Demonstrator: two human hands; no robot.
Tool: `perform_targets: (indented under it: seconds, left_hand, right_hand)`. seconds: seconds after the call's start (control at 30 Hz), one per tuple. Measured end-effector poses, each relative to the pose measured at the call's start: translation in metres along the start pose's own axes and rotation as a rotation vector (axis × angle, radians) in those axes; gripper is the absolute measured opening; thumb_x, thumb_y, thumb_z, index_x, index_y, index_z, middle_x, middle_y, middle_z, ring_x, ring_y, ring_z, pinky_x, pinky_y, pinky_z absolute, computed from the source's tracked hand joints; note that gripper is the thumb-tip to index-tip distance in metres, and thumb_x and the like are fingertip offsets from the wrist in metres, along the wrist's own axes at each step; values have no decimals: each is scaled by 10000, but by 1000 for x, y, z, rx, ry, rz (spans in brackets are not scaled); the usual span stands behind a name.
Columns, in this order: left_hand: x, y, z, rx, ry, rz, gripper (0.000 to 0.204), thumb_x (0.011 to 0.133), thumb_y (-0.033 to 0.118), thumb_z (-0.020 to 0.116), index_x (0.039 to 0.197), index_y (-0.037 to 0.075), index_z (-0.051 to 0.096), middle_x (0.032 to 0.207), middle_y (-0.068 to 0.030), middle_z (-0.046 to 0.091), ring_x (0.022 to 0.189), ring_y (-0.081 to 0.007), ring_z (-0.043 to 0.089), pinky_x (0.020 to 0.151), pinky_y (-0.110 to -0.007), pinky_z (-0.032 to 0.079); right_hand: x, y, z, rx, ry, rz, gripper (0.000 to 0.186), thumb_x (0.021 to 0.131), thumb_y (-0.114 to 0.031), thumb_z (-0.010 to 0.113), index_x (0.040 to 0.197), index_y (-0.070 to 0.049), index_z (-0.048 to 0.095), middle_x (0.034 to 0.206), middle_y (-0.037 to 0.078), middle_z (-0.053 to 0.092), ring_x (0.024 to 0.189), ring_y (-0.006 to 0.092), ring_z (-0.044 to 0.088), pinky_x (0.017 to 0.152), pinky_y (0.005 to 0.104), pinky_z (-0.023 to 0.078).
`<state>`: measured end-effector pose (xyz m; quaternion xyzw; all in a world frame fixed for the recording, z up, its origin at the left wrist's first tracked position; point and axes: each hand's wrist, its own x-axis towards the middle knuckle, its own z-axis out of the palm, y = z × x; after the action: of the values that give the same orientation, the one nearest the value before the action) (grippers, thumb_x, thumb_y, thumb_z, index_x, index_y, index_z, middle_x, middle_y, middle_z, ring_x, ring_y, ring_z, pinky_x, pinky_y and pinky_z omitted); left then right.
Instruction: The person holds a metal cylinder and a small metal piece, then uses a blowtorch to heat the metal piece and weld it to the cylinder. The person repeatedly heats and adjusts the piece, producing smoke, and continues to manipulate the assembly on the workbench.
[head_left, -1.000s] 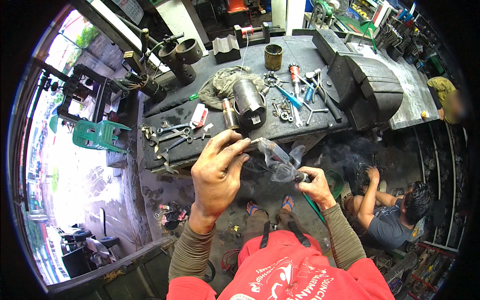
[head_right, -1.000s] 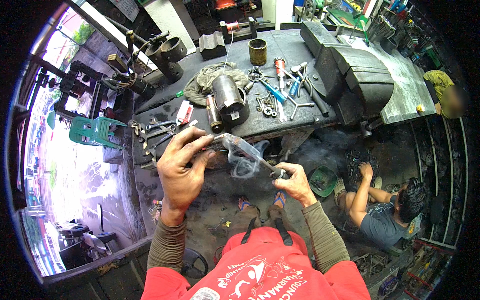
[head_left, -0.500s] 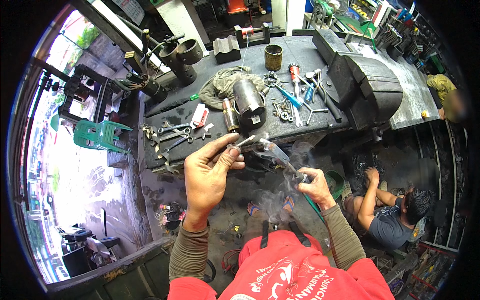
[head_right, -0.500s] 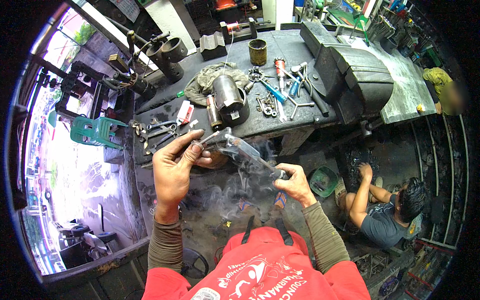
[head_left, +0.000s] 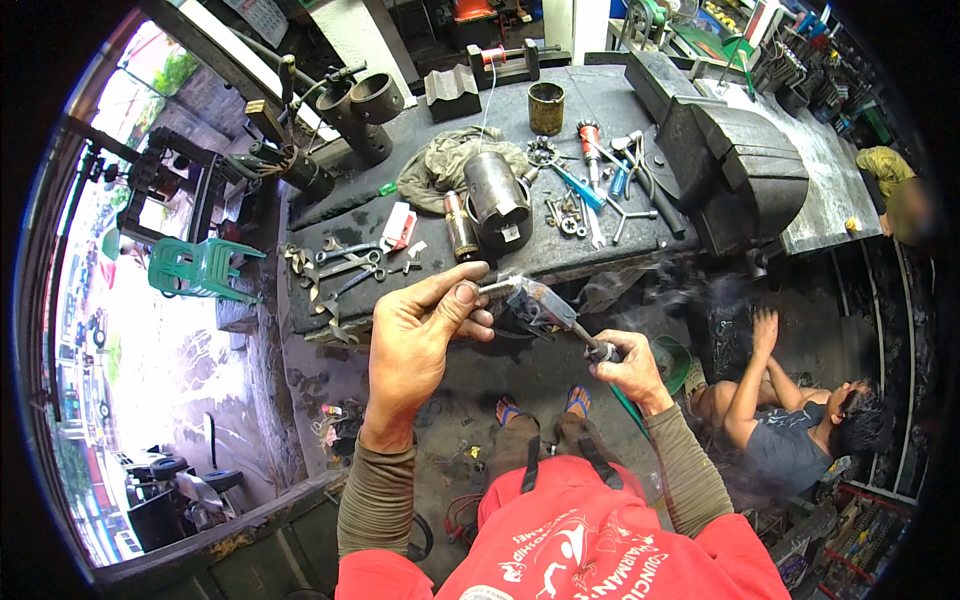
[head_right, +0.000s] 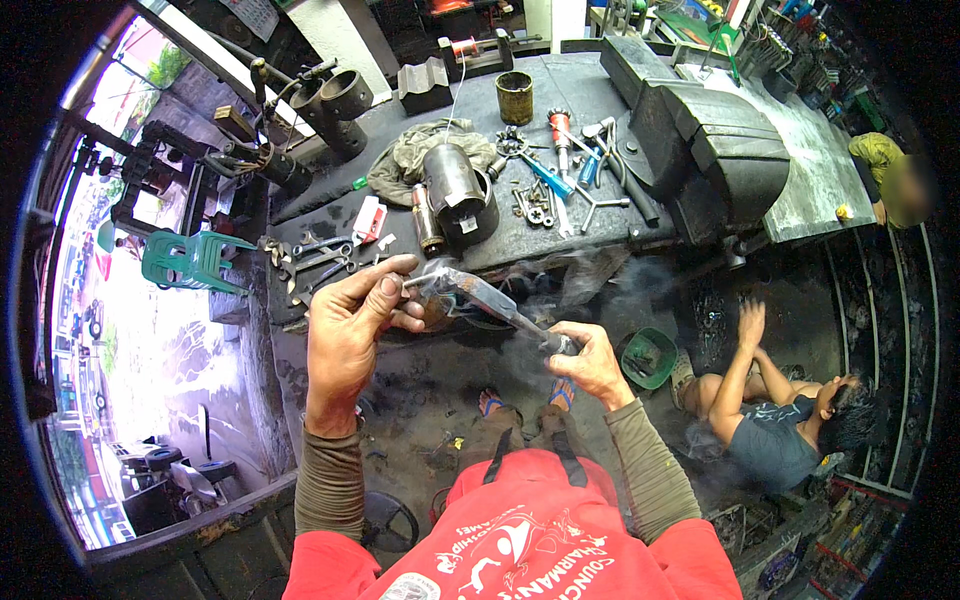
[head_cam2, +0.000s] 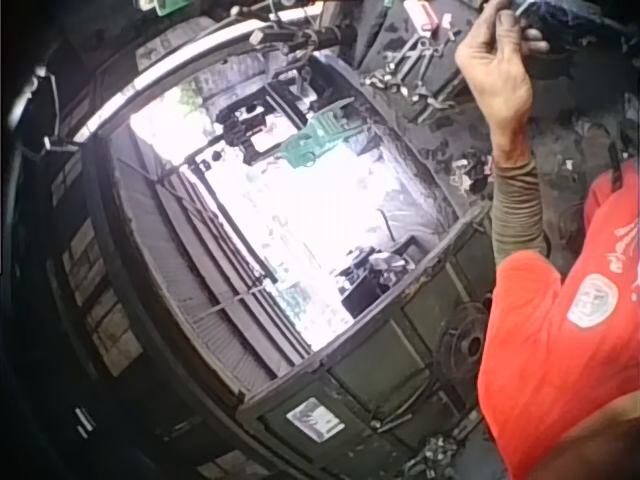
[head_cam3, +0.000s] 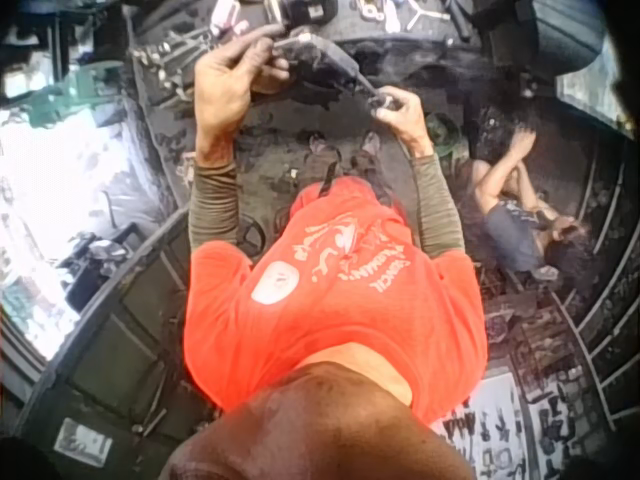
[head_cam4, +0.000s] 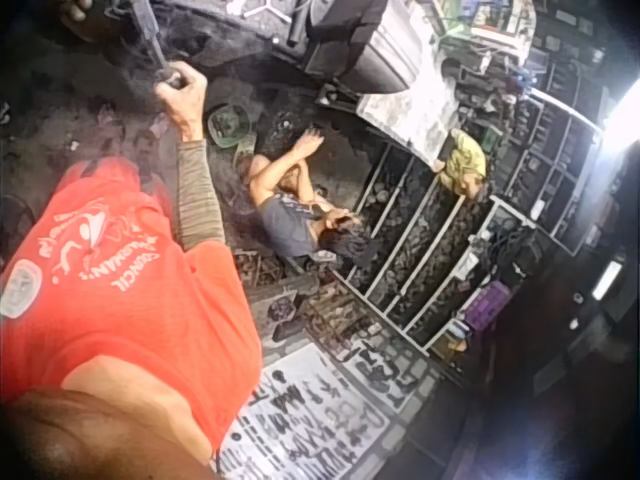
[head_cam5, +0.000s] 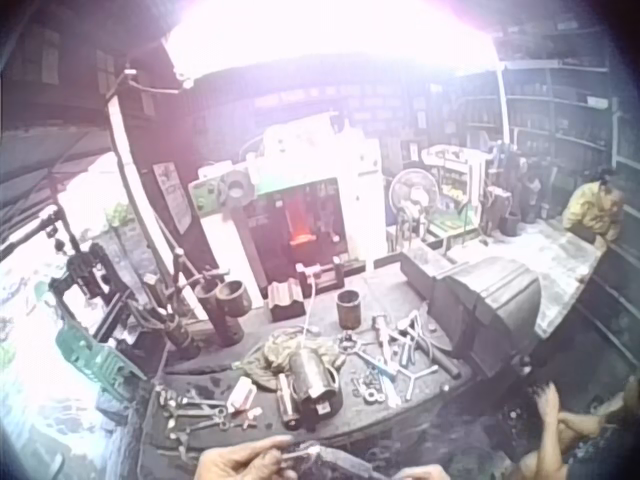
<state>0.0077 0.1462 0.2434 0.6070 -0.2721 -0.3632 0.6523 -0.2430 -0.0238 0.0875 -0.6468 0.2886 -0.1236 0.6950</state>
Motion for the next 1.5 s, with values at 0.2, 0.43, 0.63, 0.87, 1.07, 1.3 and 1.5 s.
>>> perform_targets:
  seconds: [0.2,0.43,0.63,0.87,1.07,1.3,1.5]
  left_hand:
    - [1,1,-2,36,-13,-15,360,1075,210,678,1306,-64,710,1003,-132,750,819,-164,727,708,-297,639]
    - [4,-2,-3,-7,-12,-23,364,1081,214,669,1314,-63,704,985,-114,736,816,-160,724,702,-290,634]
    - [6,-2,-3,15,3,-31,371,1074,215,681,1319,-63,702,986,-116,738,819,-159,724,711,-292,636]
    - [9,-2,-3,13,13,-40,356,1058,189,705,1323,-48,709,979,-111,744,819,-155,726,729,-297,641]
    - [9,-3,-5,18,12,-35,346,1057,177,705,1323,-44,711,982,-108,745,821,-146,726,737,-294,640]
    - [8,-4,-6,27,18,-33,337,1056,171,706,1319,-40,714,987,-109,746,819,-144,724,738,-289,637]
    - [1,2,1,121,58,89,300,1018,77,738,1287,-55,720,1045,-79,744,905,-145,726,779,-277,637]
  right_hand:
    - [1,3,-3,-41,-7,-28,222,723,-81,760,931,-3,755,835,-34,681,759,60,582,685,255,470]
    - [3,5,-3,-7,-8,26,221,737,-92,761,939,-4,753,834,-37,676,771,60,581,689,264,471]
    - [6,4,-6,-32,-21,-16,218,737,-98,762,936,-10,750,832,-37,670,765,63,575,683,262,468]
    - [8,1,-6,-48,-23,-17,220,739,-102,759,937,-6,745,826,-39,656,765,68,567,692,259,462]
    - [9,-1,-6,-57,-24,-9,225,738,-101,762,940,-4,744,829,-41,656,766,68,566,695,256,462]
    - [9,-3,-5,-16,-19,9,228,728,-94,766,935,-1,741,826,-41,654,766,65,574,699,255,469]
    - [6,3,-9,7,-31,25,243,722,-101,769,939,6,742,828,-37,660,769,67,583,695,262,476]
